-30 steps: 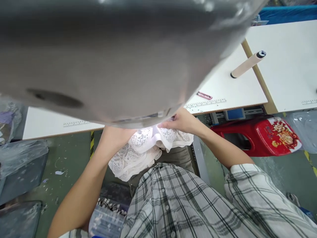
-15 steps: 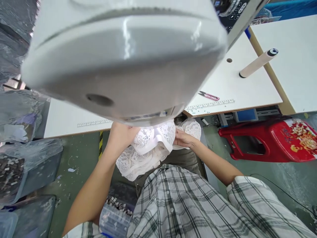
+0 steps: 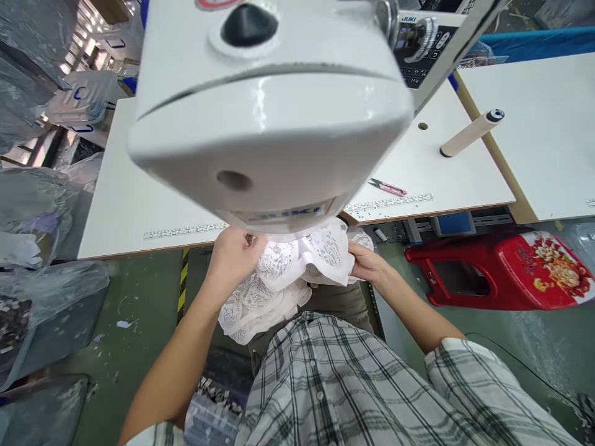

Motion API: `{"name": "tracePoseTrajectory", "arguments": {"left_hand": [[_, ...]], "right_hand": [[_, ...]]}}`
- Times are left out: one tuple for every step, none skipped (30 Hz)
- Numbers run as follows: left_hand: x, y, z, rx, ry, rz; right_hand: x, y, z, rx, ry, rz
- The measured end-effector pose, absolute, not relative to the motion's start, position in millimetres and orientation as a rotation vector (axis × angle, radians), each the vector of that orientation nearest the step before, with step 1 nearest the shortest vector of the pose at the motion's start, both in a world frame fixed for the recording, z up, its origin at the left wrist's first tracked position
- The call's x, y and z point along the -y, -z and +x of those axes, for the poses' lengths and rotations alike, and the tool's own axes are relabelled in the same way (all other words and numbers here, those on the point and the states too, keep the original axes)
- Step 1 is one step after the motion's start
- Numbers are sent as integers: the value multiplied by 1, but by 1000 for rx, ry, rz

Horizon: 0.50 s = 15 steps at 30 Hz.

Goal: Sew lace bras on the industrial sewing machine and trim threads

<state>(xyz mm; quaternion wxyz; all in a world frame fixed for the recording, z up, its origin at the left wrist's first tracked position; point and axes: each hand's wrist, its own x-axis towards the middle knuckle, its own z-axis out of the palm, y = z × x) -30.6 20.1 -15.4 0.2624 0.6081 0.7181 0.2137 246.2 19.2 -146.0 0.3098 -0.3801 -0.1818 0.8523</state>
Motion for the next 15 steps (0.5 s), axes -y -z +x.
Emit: {"name": "tracePoseTrajectory", "arguments": {"left_hand": [[-17,14,-33,-1945,-567,1682],[-12,13,-35,-1951,-591,1736],[-6,11,-35,-1961,-671,1810],[2,9,-34,-1966,-805,1892],[11,7,-31,-1949,-957,1982],[22,5,-25,-1891,-1096,2079],[32,3,-17,-1785,-1199,2184],[42,1,-7,-1630,-1252,2288],[51,0,3,-1450,-1242,2385],[57,0,13,-1297,-1193,2462],[61,0,21,-1194,-1117,2504],[63,1,27,-1152,-1012,2504],[62,2,30,-1174,-885,2453],[60,3,29,-1242,-753,2347],[56,4,26,-1324,-641,2203]], "right_hand": [[-21,141,252,485,-2197,-1025],[-23,136,257,504,-2133,-1041],[-24,129,263,538,-2067,-1049],[-25,121,268,587,-2008,-1046],[-25,111,272,651,-1965,-1033],[-24,101,273,741,-1941,-1008],[-22,89,272,867,-1946,-970],[-19,77,269,1032,-1978,-919],[-14,64,263,1227,-2015,-850],[-10,52,255,1449,-2050,-764],[-5,41,247,1660,-2048,-680],[-1,31,238,1837,-1999,-617],[2,23,231,1968,-1921,-597],[3,18,225,2043,-1828,-618],[3,14,220,2074,-1742,-670]]}}
